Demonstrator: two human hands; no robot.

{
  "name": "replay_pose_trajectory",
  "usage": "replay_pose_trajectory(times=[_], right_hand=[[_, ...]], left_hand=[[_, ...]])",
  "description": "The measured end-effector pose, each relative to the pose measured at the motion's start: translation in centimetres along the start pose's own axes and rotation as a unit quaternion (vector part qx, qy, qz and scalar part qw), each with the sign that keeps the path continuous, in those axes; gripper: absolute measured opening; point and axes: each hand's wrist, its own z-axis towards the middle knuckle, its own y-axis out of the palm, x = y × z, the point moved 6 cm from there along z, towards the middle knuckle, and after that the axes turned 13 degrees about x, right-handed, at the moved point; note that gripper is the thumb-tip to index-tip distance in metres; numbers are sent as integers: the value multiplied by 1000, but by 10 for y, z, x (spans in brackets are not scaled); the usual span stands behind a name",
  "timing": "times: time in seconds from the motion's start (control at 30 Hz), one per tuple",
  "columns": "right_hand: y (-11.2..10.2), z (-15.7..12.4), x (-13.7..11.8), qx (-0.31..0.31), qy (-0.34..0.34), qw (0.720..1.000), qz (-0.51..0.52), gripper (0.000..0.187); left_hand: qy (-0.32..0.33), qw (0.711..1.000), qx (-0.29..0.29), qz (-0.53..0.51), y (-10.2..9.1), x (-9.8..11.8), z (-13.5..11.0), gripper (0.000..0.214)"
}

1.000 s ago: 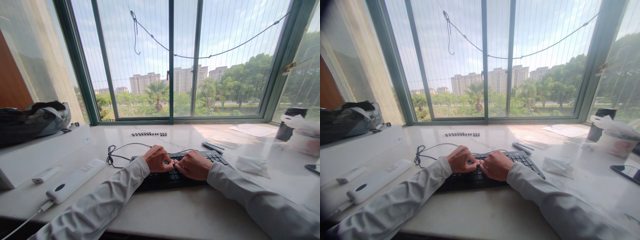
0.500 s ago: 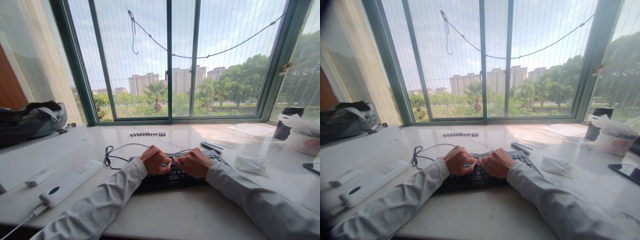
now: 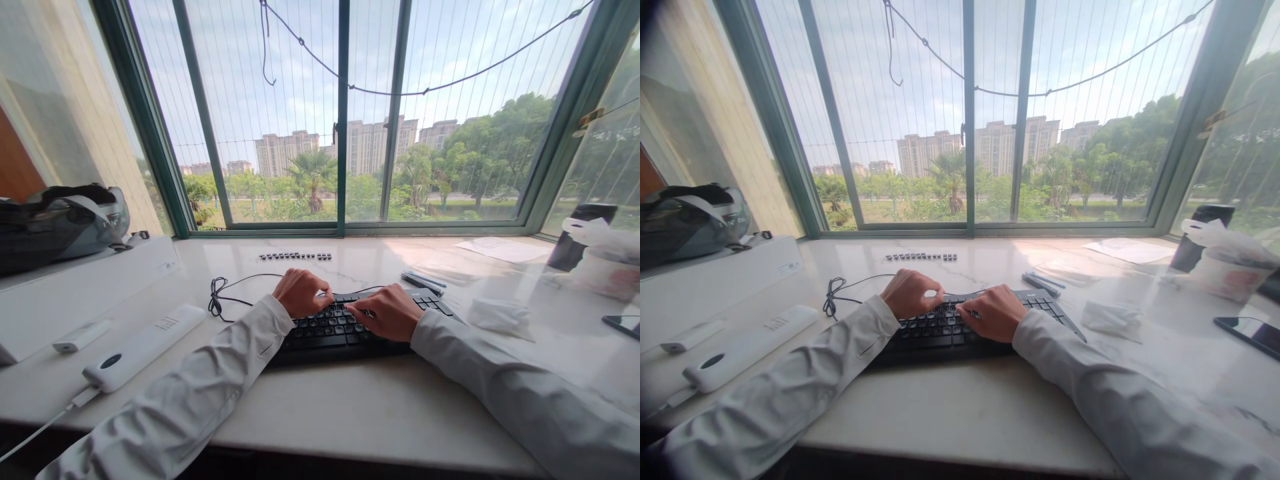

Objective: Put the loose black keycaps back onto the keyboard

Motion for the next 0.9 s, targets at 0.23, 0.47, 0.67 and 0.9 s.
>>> replay_pose_trajectory(times=[0.23,0.47,0.67,0.9], right_hand=[[-3,0,4,32,22,999,-19,55],[0,-1,-4,5,-11,1000,29,46],[1,0,-8,-17,-9,1000,19,49],[-2,-1,-6,-22,-16,1000,6,56]], left_hand=[[-10,1000,-6,4,2,-3,0,27],[-13,1000,-14,11,3,-5,0,27],[-18,1000,-22,4,4,-5,0,27],[-23,999,-31,6,3,-4,0,26]])
